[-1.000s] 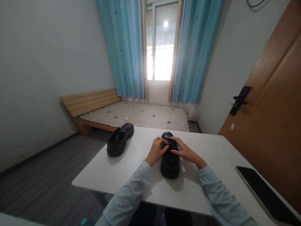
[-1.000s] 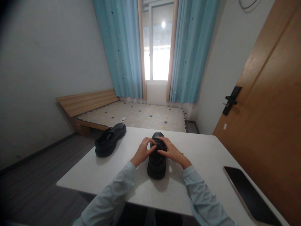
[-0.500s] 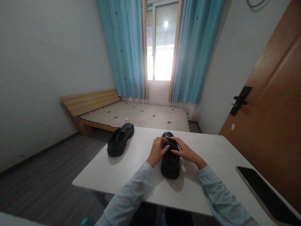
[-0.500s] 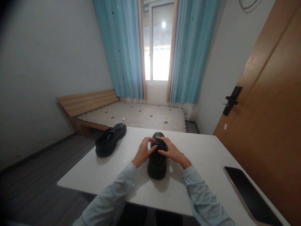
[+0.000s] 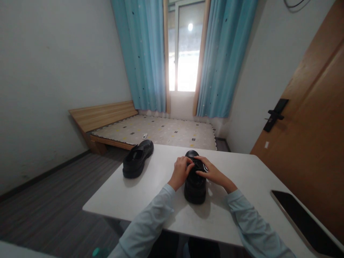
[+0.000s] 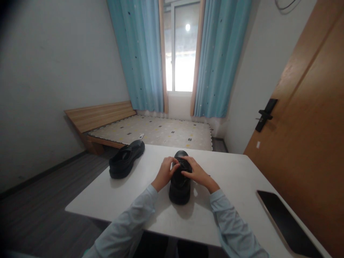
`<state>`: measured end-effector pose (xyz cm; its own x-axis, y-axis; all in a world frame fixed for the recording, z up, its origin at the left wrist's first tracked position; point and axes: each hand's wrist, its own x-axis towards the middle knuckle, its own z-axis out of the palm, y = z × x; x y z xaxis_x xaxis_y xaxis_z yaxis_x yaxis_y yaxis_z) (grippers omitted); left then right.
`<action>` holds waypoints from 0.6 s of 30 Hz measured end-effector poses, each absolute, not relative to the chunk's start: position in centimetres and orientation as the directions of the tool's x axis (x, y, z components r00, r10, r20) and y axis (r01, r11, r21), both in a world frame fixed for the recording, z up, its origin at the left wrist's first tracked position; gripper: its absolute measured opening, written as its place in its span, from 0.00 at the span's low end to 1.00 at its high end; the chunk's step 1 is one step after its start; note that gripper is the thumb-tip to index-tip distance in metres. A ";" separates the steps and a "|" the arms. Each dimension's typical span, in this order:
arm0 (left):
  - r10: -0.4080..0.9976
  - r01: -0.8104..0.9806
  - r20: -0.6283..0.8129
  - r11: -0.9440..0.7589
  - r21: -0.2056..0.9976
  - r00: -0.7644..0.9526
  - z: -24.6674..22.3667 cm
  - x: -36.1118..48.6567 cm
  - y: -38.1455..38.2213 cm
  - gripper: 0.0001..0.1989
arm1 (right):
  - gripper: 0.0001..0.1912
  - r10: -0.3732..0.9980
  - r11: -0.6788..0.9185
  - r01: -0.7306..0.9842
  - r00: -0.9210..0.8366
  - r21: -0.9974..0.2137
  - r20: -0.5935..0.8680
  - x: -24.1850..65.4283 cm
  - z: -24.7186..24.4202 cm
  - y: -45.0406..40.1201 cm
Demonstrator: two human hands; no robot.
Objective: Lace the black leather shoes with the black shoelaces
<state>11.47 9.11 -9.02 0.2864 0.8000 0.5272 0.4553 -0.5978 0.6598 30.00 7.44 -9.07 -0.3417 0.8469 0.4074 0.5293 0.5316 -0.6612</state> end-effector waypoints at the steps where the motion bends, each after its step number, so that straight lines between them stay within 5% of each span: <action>1: 0.796 0.463 0.535 -0.602 0.651 0.283 -9.1 11.5 9.1 0.00 | 0.31 0.848 0.530 0.530 -0.342 -0.662 0.406 30.0 -9.1 7.4; 11: 0.770 0.454 0.571 -0.632 0.628 0.284 -9.5 11.8 9.2 0.02 | 0.31 0.861 0.509 0.532 -0.332 -0.677 0.386 29.8 -8.8 7.4; 18: 0.811 0.260 0.493 -0.573 0.777 0.313 -9.0 11.4 9.2 0.14 | 0.31 0.858 0.512 0.517 -0.338 -0.686 0.386 29.8 -8.6 7.3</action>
<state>11.43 9.19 -9.04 0.3134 0.8115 0.4932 0.2598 -0.5728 0.7774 29.82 7.31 -8.58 -0.3384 0.8583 0.3856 0.5171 0.5120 -0.6858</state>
